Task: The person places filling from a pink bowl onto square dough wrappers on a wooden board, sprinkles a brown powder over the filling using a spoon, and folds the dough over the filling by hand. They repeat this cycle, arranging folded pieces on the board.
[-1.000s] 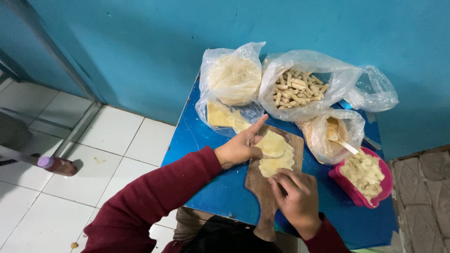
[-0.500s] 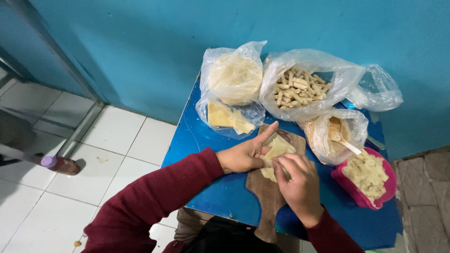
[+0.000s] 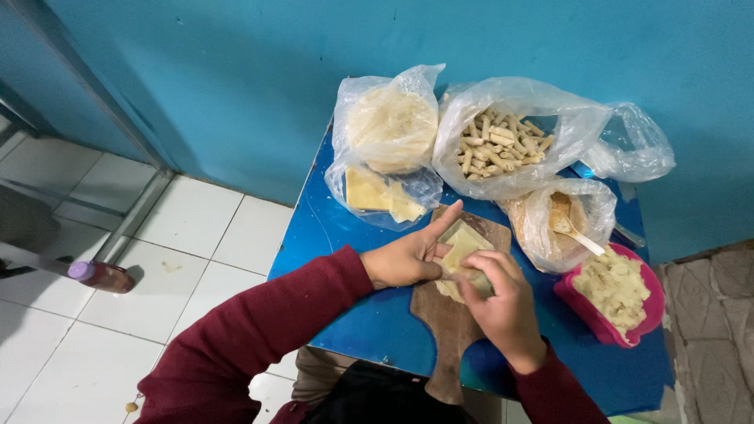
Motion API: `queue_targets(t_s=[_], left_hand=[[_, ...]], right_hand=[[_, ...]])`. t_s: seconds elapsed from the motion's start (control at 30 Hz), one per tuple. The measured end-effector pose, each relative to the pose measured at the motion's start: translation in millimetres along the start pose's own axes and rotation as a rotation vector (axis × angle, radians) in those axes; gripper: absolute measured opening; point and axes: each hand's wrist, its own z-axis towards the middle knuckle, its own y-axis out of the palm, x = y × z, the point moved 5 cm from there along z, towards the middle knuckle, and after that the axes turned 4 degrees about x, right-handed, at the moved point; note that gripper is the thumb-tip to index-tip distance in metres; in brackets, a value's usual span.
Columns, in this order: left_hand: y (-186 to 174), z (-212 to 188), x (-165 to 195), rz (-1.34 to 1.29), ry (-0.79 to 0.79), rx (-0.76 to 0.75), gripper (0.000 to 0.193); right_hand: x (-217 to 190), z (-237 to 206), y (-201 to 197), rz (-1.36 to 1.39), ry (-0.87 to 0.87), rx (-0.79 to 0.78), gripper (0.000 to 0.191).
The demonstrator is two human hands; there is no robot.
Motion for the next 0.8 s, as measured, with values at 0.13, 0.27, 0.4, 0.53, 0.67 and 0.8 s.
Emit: queue_targets(t_s=[0.13, 0.27, 0.4, 0.53, 0.67, 0.8], left_hand=[[2, 0, 1, -0.019, 0.026, -0.023, 0.113], [1, 1, 0, 0.002, 0.031, -0.027, 0.113], [0, 1, -1, 0.034, 0.036, -0.015, 0.113], [0, 1, -1, -0.015, 0.012, -0.006, 0.112], [1, 2, 1, -0.039, 0.018, -0.001, 0.11], [2, 1, 1, -0.031, 0.013, -0.015, 0.111]], right_hand=[[-3, -2, 2, -0.06, -0.02, 0.011, 0.016], [18, -5, 4, 0.132, 0.226, -0.028, 0.01], [33, -8, 5, 0.25, 0.359, -0.075, 0.01], [28, -9, 7, 0.162, 0.292, -0.07, 0.014], [21, -7, 7, 0.138, 0.187, -0.052, 0.014], [26, -8, 8, 0.189, 0.249, -0.071, 0.014]])
